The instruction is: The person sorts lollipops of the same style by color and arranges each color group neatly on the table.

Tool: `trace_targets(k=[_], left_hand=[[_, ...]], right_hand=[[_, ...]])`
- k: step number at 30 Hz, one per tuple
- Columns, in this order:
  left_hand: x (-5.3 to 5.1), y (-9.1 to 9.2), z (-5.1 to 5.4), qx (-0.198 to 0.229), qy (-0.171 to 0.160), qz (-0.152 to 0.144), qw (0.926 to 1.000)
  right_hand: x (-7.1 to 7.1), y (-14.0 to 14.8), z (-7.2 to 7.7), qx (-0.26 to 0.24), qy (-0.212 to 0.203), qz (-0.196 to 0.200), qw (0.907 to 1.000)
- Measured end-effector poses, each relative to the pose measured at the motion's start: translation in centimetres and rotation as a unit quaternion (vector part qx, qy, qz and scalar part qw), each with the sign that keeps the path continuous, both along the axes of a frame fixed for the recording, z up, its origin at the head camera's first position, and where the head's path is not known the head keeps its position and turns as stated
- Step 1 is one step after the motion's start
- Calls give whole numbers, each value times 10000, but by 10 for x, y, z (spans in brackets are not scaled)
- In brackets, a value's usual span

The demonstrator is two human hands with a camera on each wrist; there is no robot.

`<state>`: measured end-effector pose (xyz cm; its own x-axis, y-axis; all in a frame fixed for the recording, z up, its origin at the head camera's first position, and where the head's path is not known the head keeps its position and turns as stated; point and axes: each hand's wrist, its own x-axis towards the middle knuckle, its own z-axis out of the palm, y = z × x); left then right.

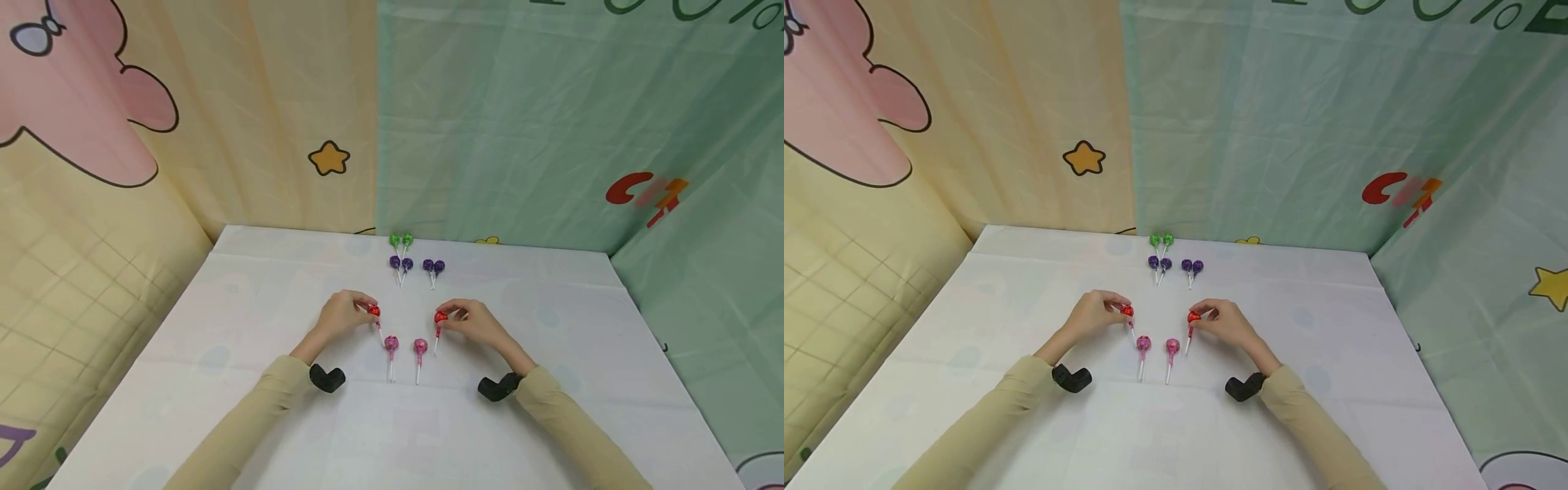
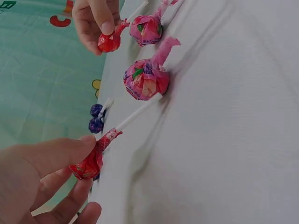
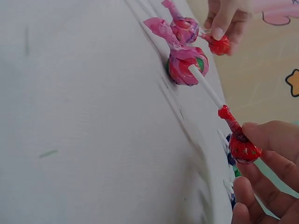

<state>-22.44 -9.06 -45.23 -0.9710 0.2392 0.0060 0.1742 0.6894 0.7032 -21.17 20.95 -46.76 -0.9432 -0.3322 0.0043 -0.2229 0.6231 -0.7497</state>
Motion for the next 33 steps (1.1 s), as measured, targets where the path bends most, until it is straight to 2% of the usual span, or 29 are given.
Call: trace_targets(k=[3, 10, 15, 23, 33], left_hand=[[-7, 4, 5, -106, -49, -61, 9999], [-27, 5, 20, -649, -61, -330, 9973], [-40, 10, 25, -804, -70, -431, 9958], [-55, 26, 21, -647, -94, -417, 9970], [-65, 38, 8, -361, -182, -306, 9987]], right_hand=[[-7, -7, 2, -56, -16, -26, 10000], [-21, -17, 3, -57, -152, -147, 9998], [-29, -20, 6, 18, -206, -110, 9997], [-46, -33, 11, 4, -252, -137, 9996], [-66, -48, 5, -42, -88, -201, 9997]])
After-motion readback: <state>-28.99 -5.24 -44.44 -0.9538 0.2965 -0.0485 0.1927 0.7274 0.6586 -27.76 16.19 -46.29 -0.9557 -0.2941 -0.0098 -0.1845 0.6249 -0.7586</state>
